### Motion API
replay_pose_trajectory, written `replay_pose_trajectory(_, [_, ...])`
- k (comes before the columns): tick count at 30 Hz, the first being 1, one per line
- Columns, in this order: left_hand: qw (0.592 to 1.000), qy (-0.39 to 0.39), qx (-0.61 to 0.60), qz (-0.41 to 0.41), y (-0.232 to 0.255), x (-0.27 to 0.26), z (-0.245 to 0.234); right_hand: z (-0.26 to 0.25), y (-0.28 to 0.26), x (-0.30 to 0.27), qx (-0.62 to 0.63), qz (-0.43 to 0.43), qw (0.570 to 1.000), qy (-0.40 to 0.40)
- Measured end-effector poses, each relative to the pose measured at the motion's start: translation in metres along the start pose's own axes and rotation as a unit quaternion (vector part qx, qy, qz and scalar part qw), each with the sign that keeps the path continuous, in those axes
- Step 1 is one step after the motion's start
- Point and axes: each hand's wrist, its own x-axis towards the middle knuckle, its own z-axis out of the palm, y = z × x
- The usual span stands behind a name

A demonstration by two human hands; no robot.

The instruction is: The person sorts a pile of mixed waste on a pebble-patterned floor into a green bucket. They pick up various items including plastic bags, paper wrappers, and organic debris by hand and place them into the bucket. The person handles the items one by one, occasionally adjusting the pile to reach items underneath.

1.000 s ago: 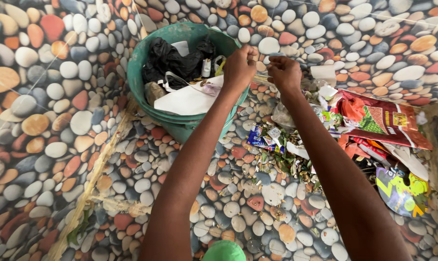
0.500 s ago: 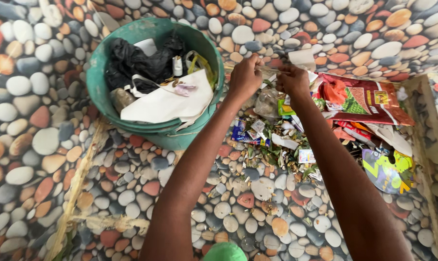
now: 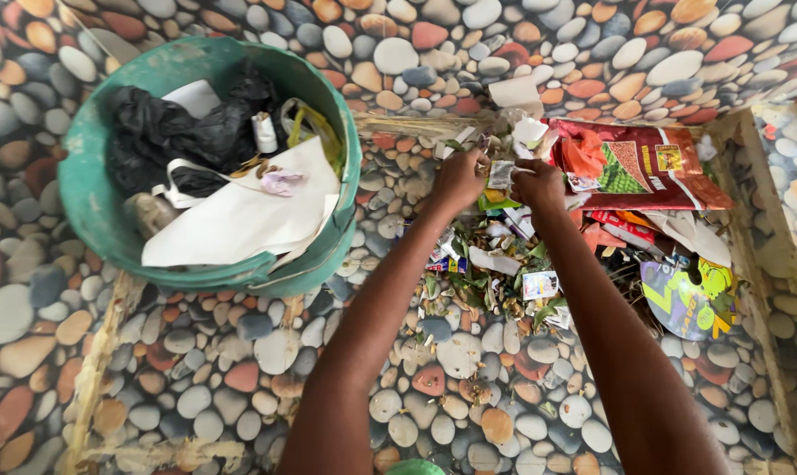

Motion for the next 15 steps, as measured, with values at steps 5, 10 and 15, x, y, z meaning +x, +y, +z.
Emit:
replay_pose_trajectory(5, [0.997, -0.037, -0.043, -0.059, -0.027, 0.015, 0.048, -0.02, 0.029, 0.025, 0.033, 0.013, 0.999, -0.004])
replay_pose_trajectory(10, [0.995, -0.013, -0.07, -0.076, -0.046, 0.026, 0.072, -0.026, 0.031, 0.033, -0.029, 0.021, 0.999, -0.001])
replay_pose_trajectory(15, [0.985, -0.048, -0.092, -0.14, -0.053, 0.031, 0.079, -0.027, 0.036, 0.043, -0.084, 0.026, 0.996, 0.005])
